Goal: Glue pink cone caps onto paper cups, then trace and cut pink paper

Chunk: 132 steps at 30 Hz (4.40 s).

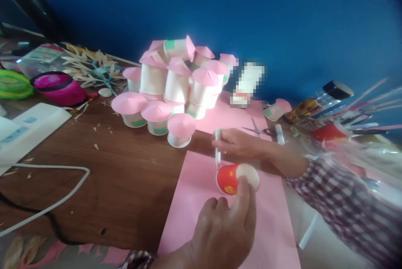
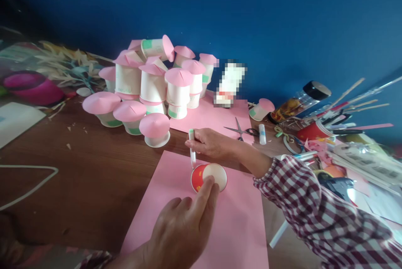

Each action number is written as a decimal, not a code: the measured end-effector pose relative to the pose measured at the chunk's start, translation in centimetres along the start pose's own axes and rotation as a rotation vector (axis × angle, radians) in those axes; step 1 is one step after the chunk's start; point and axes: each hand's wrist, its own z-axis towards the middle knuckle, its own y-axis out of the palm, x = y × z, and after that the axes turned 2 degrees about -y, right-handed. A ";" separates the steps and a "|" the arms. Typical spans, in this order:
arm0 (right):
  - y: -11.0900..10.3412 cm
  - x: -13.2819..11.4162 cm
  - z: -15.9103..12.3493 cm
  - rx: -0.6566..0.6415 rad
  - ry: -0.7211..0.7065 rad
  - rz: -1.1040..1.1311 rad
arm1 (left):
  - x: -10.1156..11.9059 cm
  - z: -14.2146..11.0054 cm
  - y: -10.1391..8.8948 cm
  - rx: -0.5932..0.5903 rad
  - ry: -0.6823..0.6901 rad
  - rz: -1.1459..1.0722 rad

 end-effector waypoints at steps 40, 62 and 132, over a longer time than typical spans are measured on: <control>5.8 3.3 -11.5 0.716 0.110 0.306 | -0.3 0.3 -0.1 0.037 0.050 0.079; 10.8 1.4 -15.7 0.921 0.233 0.308 | 0.1 0.3 -0.4 -0.072 -0.019 0.127; 19.0 -5.4 -10.4 0.783 0.012 -0.744 | -3.2 4.5 -4.7 -0.497 0.140 -0.152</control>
